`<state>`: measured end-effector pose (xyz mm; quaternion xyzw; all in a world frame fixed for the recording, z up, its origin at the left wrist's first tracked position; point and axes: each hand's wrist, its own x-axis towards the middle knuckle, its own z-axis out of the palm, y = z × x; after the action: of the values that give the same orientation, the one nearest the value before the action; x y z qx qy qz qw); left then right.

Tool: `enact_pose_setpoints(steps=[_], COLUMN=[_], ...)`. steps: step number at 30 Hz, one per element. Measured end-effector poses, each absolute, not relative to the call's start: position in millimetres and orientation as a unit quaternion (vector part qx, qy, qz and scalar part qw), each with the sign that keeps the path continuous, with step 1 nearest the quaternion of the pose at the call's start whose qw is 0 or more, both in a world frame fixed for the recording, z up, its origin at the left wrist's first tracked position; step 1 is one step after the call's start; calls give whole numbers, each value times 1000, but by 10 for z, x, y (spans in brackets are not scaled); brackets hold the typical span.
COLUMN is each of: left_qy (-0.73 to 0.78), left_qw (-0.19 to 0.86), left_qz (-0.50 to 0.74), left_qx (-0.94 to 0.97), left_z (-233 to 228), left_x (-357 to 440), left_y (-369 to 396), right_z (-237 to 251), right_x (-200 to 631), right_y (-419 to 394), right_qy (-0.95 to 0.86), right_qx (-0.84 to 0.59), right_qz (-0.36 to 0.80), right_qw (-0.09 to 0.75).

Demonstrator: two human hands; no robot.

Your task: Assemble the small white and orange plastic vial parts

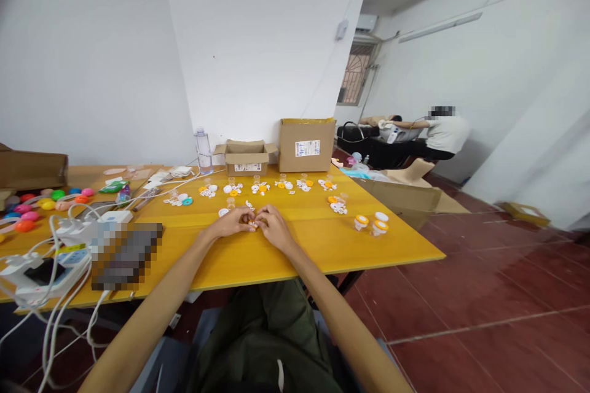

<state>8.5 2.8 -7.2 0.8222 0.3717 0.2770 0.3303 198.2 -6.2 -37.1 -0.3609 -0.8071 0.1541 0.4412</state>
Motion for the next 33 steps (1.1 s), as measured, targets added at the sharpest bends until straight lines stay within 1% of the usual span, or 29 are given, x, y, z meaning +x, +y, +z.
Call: enact_pose_setpoints(steps=[15,25,33], left_qy=[370,383,385], left_qw=[313,283,262], left_qz=[268,268,259], left_qx=[833,837,846], left_z=[-59,-55,8], left_x=[84,103,119], left_y=[15,-17,-69], right_z=[-335,-321,-242], right_x=[1981,1977,1962], right_y=[-99,-121,-176], right_qy=[-818,-818,-848], right_qx=[-382,-362,-345], right_qz=[124,125,83], right_qw=[413,430,393])
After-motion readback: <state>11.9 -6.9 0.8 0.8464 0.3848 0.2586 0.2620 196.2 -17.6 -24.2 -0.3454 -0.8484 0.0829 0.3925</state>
